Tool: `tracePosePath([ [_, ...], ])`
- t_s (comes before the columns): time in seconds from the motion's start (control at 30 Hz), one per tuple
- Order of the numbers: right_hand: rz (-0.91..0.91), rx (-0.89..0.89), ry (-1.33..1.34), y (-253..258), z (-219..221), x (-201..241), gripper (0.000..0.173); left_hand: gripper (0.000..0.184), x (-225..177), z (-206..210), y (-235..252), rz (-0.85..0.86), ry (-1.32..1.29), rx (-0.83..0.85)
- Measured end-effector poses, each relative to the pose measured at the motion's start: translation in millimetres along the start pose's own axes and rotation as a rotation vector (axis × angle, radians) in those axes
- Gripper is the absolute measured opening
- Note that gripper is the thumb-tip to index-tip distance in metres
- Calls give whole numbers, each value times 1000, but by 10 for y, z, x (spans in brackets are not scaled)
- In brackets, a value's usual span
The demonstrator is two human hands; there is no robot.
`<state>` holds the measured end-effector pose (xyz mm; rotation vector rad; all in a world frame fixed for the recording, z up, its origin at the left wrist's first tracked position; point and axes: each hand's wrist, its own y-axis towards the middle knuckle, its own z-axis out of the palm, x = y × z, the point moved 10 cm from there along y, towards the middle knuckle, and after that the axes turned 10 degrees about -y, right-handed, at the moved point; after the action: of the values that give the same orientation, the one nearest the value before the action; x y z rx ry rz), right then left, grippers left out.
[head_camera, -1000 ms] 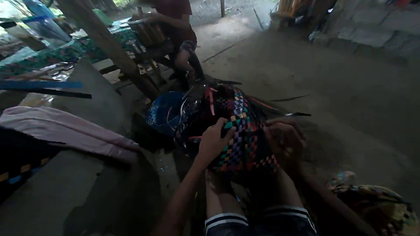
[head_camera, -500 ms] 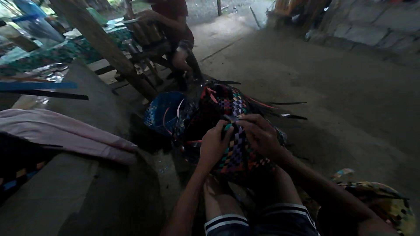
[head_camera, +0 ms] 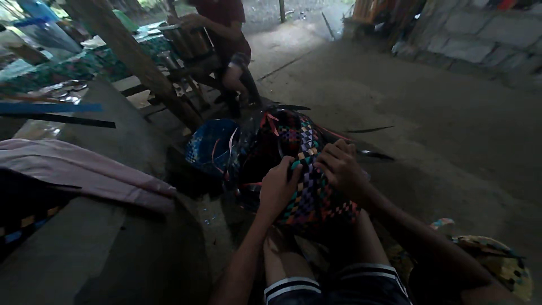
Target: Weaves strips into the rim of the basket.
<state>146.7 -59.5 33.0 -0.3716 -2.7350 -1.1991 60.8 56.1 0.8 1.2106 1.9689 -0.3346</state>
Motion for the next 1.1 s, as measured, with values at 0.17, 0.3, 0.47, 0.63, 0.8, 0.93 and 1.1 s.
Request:
tracePosePath([
  [0.17,-16,14,23,-47,68,29,12,36,-30,11,0,-28,-15,16],
  [0.3,-126,164,105,-72,200,148,12,40,2,-2,-19,-88,-6,39],
  [0.47,-129,199,146,122,55,60,16,37,-42,-32,0,-109,-4,37],
  [0.63,-173,271,114,-54,277,167,15,44,76,-103,139,-235,120,53],
  [0.8,-110,-7,-23,-90,24,191,21,44,166,-119,228,-256,161,42],
  [0.93,-21,607,-125,-72,518,241,32,44,21,-64,210,-249,154,60],
  [1.1,33,1190,-151,-115,798,174,35,44,-8,-49,186,-249,176,52],
])
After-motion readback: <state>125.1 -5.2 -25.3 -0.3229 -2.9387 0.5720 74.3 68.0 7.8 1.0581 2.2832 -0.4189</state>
